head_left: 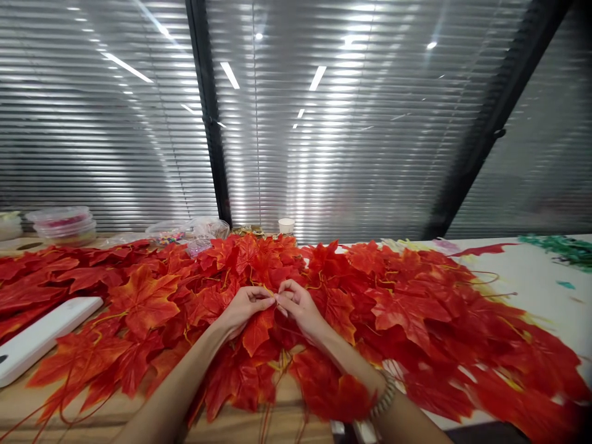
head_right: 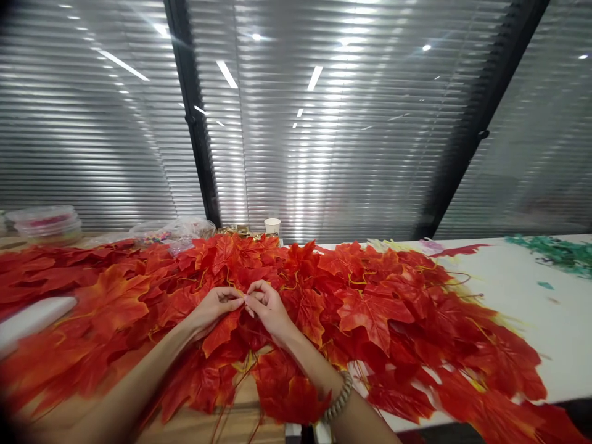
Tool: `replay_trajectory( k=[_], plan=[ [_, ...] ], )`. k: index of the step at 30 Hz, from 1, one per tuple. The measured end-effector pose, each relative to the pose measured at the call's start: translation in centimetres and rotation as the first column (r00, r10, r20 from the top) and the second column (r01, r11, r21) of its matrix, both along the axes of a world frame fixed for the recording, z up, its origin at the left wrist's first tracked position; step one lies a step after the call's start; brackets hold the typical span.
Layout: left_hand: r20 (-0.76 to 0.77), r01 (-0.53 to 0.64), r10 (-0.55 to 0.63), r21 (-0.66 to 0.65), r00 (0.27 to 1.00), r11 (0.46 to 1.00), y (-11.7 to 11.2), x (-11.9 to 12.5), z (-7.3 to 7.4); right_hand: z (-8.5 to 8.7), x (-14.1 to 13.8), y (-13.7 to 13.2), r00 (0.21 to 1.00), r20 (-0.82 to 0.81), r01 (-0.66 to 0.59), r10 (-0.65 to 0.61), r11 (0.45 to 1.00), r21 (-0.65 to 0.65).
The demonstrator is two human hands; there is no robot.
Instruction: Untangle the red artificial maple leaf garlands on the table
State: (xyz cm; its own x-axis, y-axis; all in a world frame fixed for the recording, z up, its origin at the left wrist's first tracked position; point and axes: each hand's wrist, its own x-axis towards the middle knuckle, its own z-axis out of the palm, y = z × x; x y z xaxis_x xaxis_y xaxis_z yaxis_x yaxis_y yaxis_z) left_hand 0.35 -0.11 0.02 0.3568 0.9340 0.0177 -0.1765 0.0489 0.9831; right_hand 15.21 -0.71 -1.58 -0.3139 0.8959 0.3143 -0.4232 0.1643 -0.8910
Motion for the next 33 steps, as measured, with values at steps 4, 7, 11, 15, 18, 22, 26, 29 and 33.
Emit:
replay_trajectory(
  k=[4, 7, 11, 15, 18, 22, 26, 29, 33],
  plan=[
    [0.017, -0.014, 0.014, -0.015, 1.000, 1.000, 0.0, 0.0, 0.0, 0.2, 0.1, -0.2, 0.999, 0.023, -0.035, 0.035, 0.999, -0.003],
    [0.009, -0.048, 0.048, -0.021, 0.999, 0.999, -0.1, 0.0, 0.1, 0.3, 0.1, -0.2, 0.998, 0.033, -0.045, 0.046, 0.999, -0.026],
    [0.004, 0.017, -0.017, -0.024, 1.000, 1.000, -0.2, 0.1, 0.1, 0.0, 0.0, -0.1, 0.999, 0.010, -0.035, 0.035, 0.998, -0.047],
    [-0.017, 0.018, -0.018, -0.009, 1.000, 1.000, -0.3, 0.2, 0.0, -0.2, -0.1, 0.1, 1.000, 0.011, 0.004, -0.004, 0.999, -0.044],
    [-0.010, 0.030, -0.029, 0.021, 1.000, 0.999, -0.4, 0.3, 0.0, -0.1, -0.1, 0.2, 0.999, 0.044, 0.021, -0.021, 1.000, 0.007],
    [-0.023, -0.041, 0.042, 0.064, 0.999, 0.997, -0.4, 0.4, 0.0, -0.3, -0.2, 0.5, 0.996, 0.052, 0.070, -0.072, 0.997, 0.037],
    [-0.197, -0.034, 0.064, 0.153, 0.978, 0.988, -0.5, 0.3, 0.2, -0.9, -0.4, 0.9, 0.991, 0.084, 0.096, -0.099, 0.995, 0.039],
    [-0.294, -0.015, 0.076, 0.204, 0.953, 0.979, -0.6, 0.4, 0.5, -1.1, -0.5, 1.0, 0.986, 0.101, 0.124, -0.130, 0.990, 0.063],
    [-0.304, -0.025, 0.100, 0.242, 0.947, 0.970, -0.7, 0.7, 0.7, -1.0, -0.4, 1.1, 0.978, 0.109, 0.171, -0.181, 0.981, 0.091]
  ],
)
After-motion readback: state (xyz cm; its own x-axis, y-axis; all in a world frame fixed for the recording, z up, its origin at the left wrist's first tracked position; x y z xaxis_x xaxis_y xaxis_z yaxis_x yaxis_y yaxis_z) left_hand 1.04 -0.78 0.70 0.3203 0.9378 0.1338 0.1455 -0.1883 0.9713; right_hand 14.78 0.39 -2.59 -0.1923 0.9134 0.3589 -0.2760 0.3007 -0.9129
